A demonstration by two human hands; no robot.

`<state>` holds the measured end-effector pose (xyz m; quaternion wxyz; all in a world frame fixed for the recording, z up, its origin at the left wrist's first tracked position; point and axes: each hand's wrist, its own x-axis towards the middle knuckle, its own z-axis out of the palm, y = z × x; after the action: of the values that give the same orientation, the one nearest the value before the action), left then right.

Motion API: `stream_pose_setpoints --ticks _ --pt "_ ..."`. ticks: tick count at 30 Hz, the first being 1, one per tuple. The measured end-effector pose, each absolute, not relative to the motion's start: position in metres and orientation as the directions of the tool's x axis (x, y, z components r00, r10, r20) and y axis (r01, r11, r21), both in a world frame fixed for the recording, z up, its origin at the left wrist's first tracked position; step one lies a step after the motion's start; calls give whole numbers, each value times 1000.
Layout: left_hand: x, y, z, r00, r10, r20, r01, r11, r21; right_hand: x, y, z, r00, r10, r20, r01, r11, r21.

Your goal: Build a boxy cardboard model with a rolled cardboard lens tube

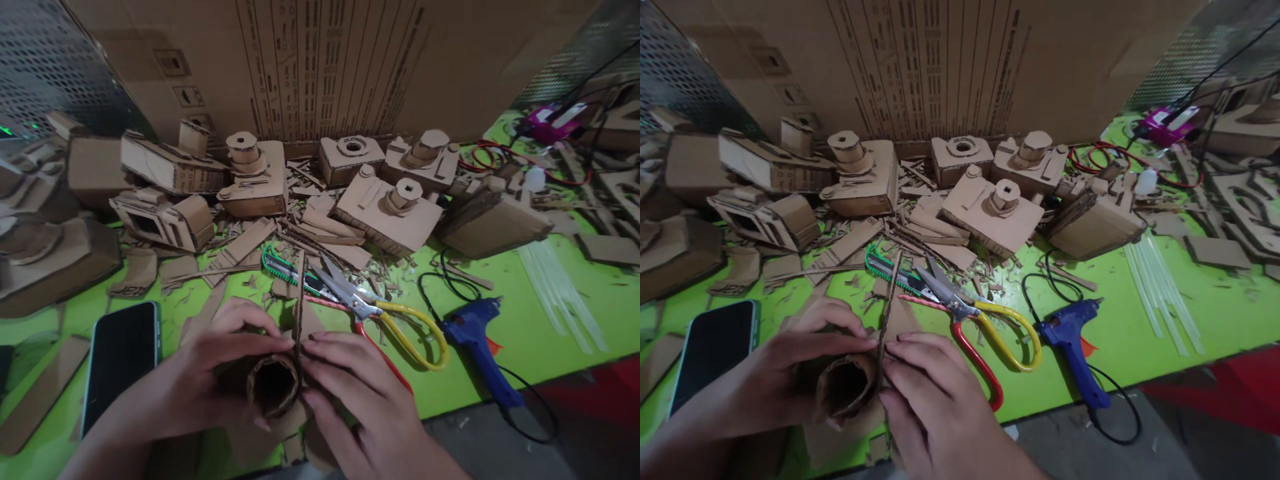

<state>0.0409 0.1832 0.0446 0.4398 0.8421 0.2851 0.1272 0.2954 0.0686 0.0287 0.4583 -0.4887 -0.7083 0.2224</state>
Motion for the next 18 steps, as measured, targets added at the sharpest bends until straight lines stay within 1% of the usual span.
stream_pose_setpoints --ticks 7,10,15,18 --pt "40 180 42 800 594 -86 378 -386 841 294 68 28 -102 900 424 501 414 -760" --pt "38 181 41 810 580 -84 373 -399 837 292 67 29 -104 900 424 512 413 -753" --pt "43 181 47 816 569 -103 411 -445 796 292 66 30 -111 894 435 544 421 -726" --pt "50 175 51 799 594 -95 429 -452 782 294 66 32 -114 901 419 545 409 -732"
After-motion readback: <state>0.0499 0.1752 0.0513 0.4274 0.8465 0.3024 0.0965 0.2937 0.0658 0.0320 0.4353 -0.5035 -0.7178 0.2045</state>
